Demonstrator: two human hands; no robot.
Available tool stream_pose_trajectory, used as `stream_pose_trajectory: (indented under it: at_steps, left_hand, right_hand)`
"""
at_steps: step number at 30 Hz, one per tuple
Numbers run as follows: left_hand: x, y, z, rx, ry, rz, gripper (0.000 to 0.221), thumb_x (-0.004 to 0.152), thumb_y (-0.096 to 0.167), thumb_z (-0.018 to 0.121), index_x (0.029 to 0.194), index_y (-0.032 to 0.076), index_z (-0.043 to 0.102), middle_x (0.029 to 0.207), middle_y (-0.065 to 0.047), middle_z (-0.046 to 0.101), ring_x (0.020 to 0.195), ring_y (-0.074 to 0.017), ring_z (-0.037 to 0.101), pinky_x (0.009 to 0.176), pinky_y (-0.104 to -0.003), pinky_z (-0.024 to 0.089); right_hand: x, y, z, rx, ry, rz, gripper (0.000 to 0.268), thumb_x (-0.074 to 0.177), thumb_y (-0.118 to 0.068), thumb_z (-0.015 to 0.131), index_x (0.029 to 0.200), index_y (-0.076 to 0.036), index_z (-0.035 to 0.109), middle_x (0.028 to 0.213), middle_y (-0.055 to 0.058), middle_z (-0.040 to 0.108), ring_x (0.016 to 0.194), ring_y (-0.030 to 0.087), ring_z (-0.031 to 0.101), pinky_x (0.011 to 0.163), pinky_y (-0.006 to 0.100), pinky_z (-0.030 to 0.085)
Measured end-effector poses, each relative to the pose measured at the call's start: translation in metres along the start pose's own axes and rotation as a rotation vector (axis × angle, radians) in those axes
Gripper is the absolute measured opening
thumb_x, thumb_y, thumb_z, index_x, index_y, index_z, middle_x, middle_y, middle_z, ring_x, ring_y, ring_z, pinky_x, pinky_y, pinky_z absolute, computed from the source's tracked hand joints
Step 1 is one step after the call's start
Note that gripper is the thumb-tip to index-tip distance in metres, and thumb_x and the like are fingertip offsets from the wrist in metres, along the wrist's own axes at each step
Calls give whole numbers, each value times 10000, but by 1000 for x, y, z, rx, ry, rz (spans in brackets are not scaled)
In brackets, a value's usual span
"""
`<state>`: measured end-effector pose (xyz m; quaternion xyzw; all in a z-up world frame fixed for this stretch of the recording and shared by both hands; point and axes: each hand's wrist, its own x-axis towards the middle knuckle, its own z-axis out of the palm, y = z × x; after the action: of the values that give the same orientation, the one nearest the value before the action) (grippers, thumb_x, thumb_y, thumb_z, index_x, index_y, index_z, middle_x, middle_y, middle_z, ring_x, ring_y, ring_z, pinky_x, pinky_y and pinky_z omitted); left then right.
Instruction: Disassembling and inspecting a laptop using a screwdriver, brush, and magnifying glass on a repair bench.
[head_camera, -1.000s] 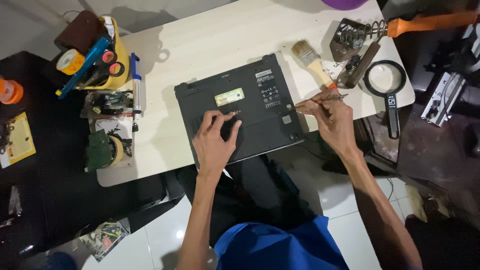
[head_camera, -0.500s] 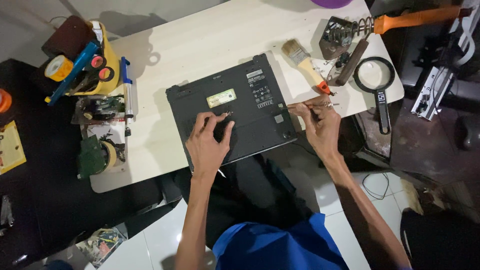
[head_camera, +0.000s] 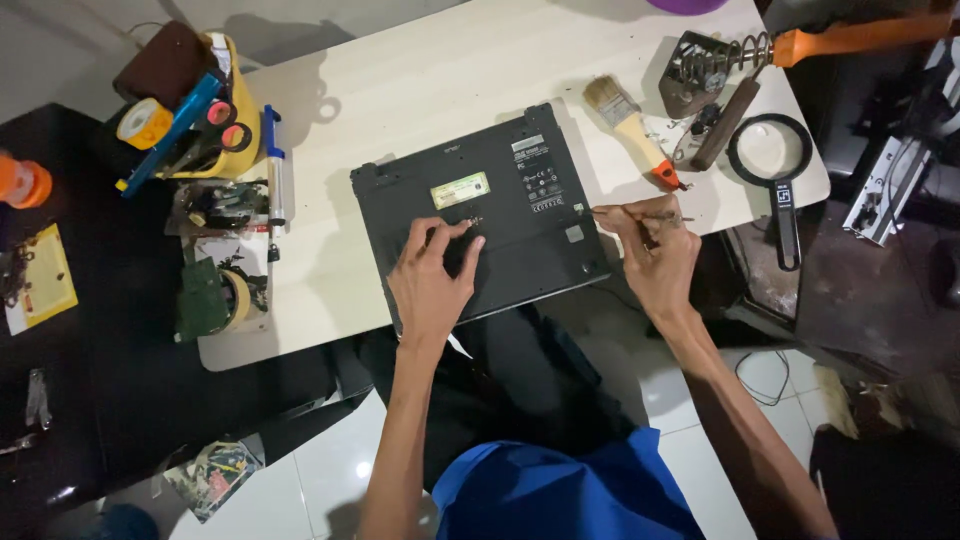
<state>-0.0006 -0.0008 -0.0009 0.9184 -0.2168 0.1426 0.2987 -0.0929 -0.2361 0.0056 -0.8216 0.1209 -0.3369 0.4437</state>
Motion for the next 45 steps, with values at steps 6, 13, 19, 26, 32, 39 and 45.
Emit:
stream_pose_trajectory:
  at_steps: [6,13,19,26,32,39,45]
  left_hand:
    - [-1,-1,2,-10,10,11,188,906,355,820,1000,210,746,1008,52,613,844,-298,750,632,-428,630]
    - [0,0,-1,-10,2,12,183,916,360,811,1011,217,750,1014,51,605,815,-278,747,617,-393,623]
    - [1,2,-4,-31,-5,18,181,944,331,787,1030,180,737,1017,43,591,838,-286,743,644,-401,630]
    - [1,-1,-2,-37,23,40,186,925,336,810,1012,189,737,1009,45,589,780,-267,740,609,-384,625]
    - [2,-1,-2,-52,40,44,199,904,340,822,999,190,731,1001,41,586,802,-282,744,612,-402,622]
    - [1,-4,0,-39,47,54,199,902,339,825,990,183,738,1004,39,590,793,-264,742,638,-378,623]
    - [2,-1,-3,-54,40,59,195,899,319,826,994,180,727,984,35,578,804,-283,742,631,-393,617]
  right_hand:
    - [-5,8,1,-63,13,15,117,1061,-74,750,1024,-2,665,761,178,741,771,333,758,622,343,524]
    - [-2,18,-8,-73,-50,30,130,1061,-77,755,1026,21,678,838,257,730,934,468,704,711,425,548]
    - [-20,57,-5,-159,-18,42,161,1111,-132,731,1037,-11,654,817,190,745,880,429,732,732,423,574]
    - [-20,40,4,-127,88,19,145,1124,-117,722,1033,-29,650,773,195,691,799,443,716,632,406,518]
    - [-15,18,7,-95,103,-8,166,1150,-121,692,1040,-16,628,752,199,646,734,416,698,608,399,487]
    - [-8,-5,14,-93,114,-30,180,1143,-136,691,1009,-39,621,737,150,637,689,361,697,583,364,479]
    - [-19,27,14,-73,94,-16,184,1139,-74,693,989,-16,604,728,166,626,689,349,689,608,378,475]
